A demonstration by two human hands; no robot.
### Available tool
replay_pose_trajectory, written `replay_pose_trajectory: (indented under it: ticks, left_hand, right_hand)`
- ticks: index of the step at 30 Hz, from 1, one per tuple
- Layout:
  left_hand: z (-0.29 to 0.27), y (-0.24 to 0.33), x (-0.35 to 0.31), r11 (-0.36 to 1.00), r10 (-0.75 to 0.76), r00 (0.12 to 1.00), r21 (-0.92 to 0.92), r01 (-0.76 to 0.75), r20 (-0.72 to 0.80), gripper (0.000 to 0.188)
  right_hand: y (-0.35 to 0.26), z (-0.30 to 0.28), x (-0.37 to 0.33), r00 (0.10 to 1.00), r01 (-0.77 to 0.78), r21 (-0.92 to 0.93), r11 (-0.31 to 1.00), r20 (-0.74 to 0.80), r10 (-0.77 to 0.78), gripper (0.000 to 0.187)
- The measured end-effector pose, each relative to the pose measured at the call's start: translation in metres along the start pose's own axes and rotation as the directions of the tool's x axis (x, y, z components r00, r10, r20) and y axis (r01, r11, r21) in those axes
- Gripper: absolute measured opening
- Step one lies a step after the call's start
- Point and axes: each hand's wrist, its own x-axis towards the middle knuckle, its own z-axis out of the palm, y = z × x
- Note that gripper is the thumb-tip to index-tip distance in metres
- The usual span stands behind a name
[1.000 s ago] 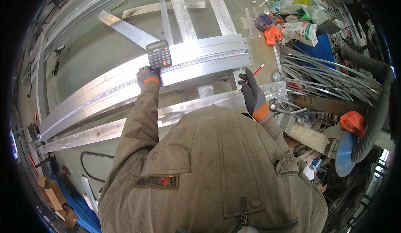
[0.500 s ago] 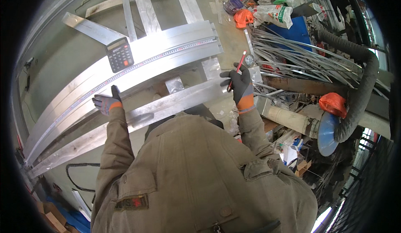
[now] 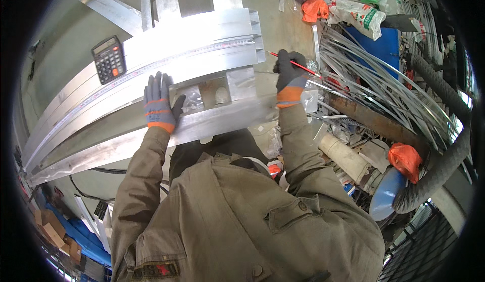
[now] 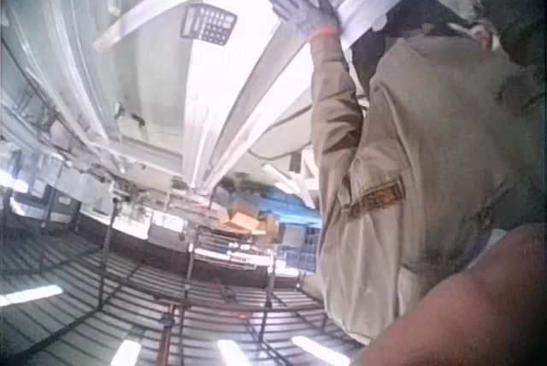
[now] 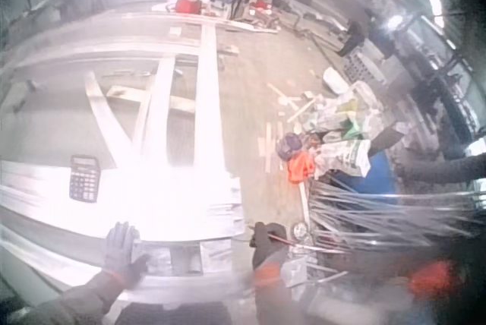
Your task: The person uses a tape measure and a red pencil to mark measurement points along a long aluminum profile. They repeatedly slide the tape measure along the profile and make small marks at measured intervals.
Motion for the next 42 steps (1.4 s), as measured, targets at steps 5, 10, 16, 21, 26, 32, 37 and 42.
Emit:
replay_pose_trajectory:
  ticks: [5, 10, 16, 21, 26, 32, 37, 42]
  left_hand:
    - [0.034, 0.058, 0.022, 0.999, -0.015, 1.000, 0.045, 0.014, 0.013, 0.091]
    - [0.049, 0.068, 0.028, 0.996, -0.078, 0.996, 0.039, 0.080, -0.050, 0.090]
    - [0.060, 0.068, 0.038, 0.985, -0.144, 0.988, 0.092, 0.148, -0.049, 0.092]
    - [0.064, 0.066, 0.039, 0.979, -0.149, 0.987, 0.130, 0.156, -0.061, 0.093]
    - [0.066, 0.065, 0.039, 0.981, -0.129, 0.988, 0.137, 0.140, -0.081, 0.092]
    - [0.049, 0.040, 0.028, 0.986, -0.128, 0.988, 0.100, 0.136, -0.085, 0.095]
    - [0.042, 0.017, 0.018, 0.956, -0.201, 0.967, 0.182, 0.228, -0.157, 0.096]
    - [0.047, 0.012, 0.014, 0.956, -0.191, 0.966, 0.192, 0.223, -0.172, 0.098]
  right_hand:
    - [0.041, 0.019, 0.011, 0.995, 0.037, 0.030, 0.999, 0.096, -0.040, 0.023]
    - [0.054, 0.018, 0.020, 0.925, 0.376, -0.404, 0.834, 0.219, -0.310, 0.025]
    - [0.051, 0.024, 0.029, 0.933, 0.318, -0.214, 0.924, 0.243, -0.265, 0.014]
    - [0.048, 0.038, 0.036, 0.901, 0.403, -0.325, 0.856, 0.308, -0.307, 0.014]
    - [0.053, 0.050, 0.032, 0.858, 0.475, -0.294, 0.830, 0.364, -0.362, 0.013]
    - [0.060, 0.056, 0.030, 0.873, 0.438, -0.359, 0.824, 0.388, -0.295, 0.012]
    - [0.064, 0.053, 0.024, 0.844, 0.471, -0.303, 0.829, 0.430, -0.322, 0.012]
    - [0.073, 0.053, 0.020, 0.803, 0.537, -0.300, 0.788, 0.468, -0.369, 0.017]
